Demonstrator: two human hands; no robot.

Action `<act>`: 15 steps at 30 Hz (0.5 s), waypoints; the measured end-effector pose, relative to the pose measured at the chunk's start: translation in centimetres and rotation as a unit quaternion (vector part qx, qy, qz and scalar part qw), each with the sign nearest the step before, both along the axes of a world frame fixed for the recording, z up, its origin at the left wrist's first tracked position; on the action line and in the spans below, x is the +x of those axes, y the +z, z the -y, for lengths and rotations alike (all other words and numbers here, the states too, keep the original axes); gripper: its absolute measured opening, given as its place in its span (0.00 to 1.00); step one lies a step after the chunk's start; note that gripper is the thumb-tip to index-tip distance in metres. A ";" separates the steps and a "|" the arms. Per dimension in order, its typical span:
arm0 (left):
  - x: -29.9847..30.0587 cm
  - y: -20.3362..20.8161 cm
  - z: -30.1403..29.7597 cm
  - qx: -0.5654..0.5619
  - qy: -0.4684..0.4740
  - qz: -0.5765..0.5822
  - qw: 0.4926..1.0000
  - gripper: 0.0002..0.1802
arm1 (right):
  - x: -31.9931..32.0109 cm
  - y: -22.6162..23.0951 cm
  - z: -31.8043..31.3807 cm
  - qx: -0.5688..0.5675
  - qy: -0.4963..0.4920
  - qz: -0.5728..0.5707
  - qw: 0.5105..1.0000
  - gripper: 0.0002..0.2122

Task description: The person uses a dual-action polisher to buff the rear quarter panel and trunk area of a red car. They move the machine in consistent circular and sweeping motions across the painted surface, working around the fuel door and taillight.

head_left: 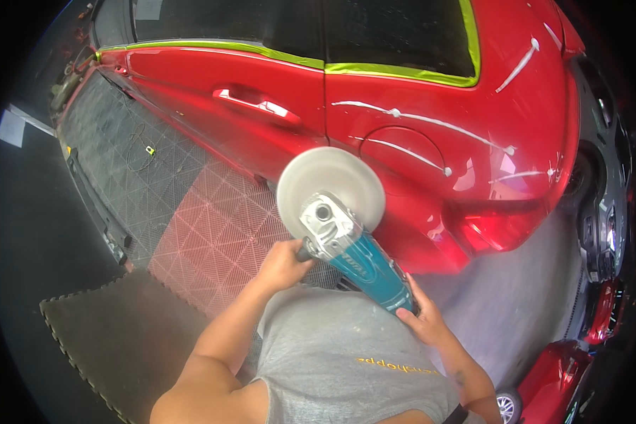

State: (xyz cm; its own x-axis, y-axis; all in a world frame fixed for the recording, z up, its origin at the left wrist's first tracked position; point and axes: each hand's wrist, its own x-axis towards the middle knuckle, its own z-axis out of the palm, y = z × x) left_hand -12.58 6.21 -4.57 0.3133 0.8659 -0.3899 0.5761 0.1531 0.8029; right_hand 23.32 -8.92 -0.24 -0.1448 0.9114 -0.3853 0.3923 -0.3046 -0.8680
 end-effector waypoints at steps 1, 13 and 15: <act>-1.2 0.1 -0.7 0.002 0.016 0.002 1.000 0.18 | -1.3 0.1 -1.2 -0.006 0.005 0.006 1.000 0.46; -7.0 -1.0 -4.3 -0.018 0.042 0.028 0.999 0.16 | -6.9 1.6 -7.1 -0.015 0.011 0.034 0.999 0.47; -3.5 -1.0 -1.8 0.036 0.016 0.049 0.998 0.14 | -3.5 0.7 -3.7 -0.027 -0.030 -0.061 0.997 0.48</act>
